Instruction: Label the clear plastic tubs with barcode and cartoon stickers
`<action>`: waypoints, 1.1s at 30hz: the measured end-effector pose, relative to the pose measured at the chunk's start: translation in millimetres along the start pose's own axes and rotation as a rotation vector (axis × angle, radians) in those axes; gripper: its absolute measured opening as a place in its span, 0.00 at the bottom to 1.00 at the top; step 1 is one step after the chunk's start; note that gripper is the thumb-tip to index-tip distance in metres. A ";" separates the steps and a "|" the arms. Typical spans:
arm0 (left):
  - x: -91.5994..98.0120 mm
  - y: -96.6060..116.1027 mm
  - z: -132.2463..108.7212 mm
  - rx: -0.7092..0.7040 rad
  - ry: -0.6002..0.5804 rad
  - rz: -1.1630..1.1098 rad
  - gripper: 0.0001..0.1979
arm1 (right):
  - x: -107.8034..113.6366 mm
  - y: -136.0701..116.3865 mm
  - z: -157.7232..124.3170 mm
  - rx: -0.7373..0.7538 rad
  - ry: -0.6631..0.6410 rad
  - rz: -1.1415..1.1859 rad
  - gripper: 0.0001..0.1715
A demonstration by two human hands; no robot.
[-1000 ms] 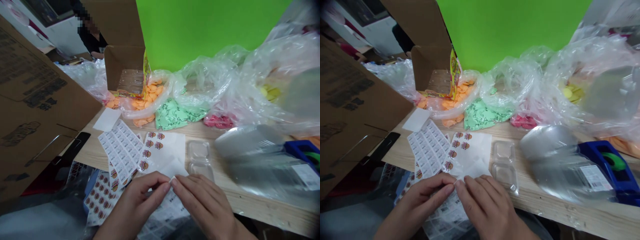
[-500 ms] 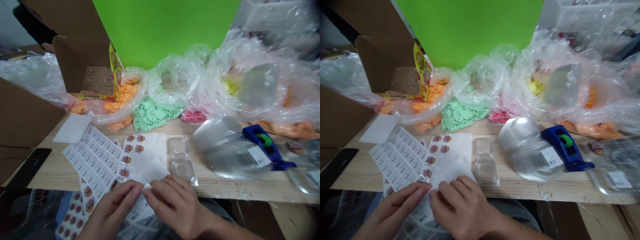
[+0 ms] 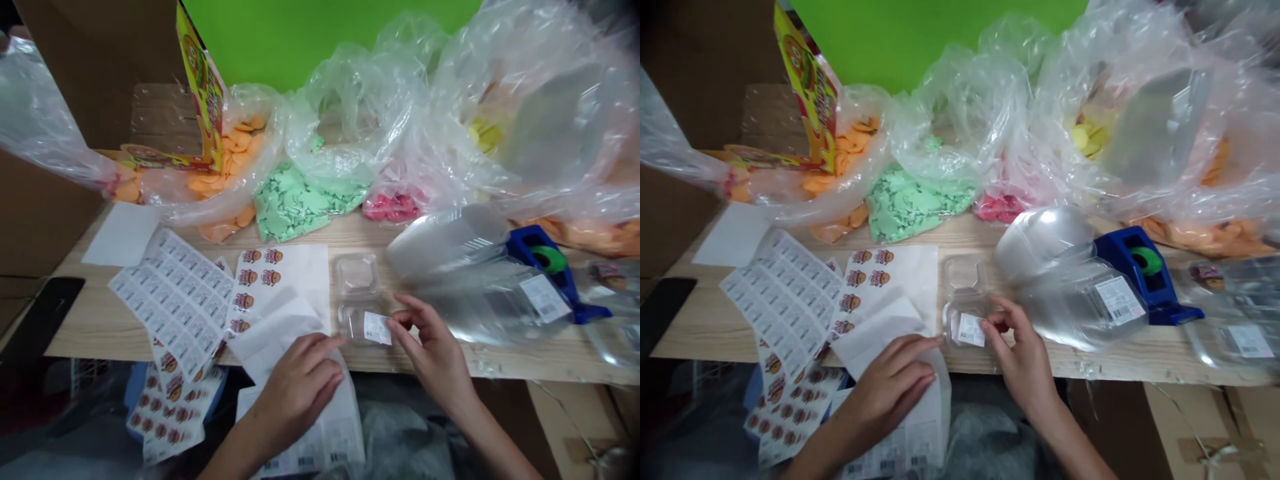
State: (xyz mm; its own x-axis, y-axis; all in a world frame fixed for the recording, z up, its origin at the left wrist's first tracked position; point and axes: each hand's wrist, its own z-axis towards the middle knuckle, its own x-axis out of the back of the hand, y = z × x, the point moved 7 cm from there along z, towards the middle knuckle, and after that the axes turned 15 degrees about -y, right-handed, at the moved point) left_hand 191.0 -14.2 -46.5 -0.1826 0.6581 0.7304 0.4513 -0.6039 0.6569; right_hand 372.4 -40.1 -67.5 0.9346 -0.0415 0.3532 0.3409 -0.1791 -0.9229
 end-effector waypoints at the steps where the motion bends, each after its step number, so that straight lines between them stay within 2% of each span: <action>1: -5.0 6.0 3.6 -0.056 0.000 0.037 0.06 | -1.9 9.6 1.9 -0.006 -0.018 -0.003 0.18; 5: -13.8 17.8 12.4 -0.133 0.009 0.115 0.06 | -12.3 21.6 9.1 -0.006 -0.095 -0.048 0.22; 12: -25.3 10.3 19.0 -0.074 -0.049 0.147 0.07 | -22.0 14.6 15.7 0.053 -0.144 -0.228 0.23; 19: -37.6 0.8 18.3 -0.059 -0.053 0.080 0.06 | -23.3 22.0 9.2 0.038 -0.040 -0.418 0.20; 21: -42.5 -1.6 14.7 -0.052 -0.043 0.049 0.06 | -27.4 19.6 7.8 0.108 -0.119 -0.419 0.22; 24: -51.4 -6.0 5.6 -0.012 0.001 0.055 0.05 | -33.5 15.8 8.6 0.189 -0.262 -0.398 0.33; 25: -54.4 -7.5 2.1 0.008 0.011 0.066 0.05 | -33.1 14.8 10.0 0.194 -0.281 -0.388 0.34; 29: -57.0 -8.4 -9.5 0.048 0.066 0.098 0.06 | -24.9 7.9 18.5 0.160 -0.292 -0.337 0.29; 33: -45.3 -2.9 -6.4 0.086 0.138 0.109 0.06 | -20.2 1.1 28.5 0.109 -0.343 -0.258 0.25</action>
State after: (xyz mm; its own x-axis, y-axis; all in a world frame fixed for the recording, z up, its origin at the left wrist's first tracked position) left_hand 192.4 -45.2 -80.3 -0.2443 0.5191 0.8191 0.5466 -0.6240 0.5585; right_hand 356.8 -11.5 -80.0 0.7909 0.3227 0.5199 0.5588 -0.0349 -0.8285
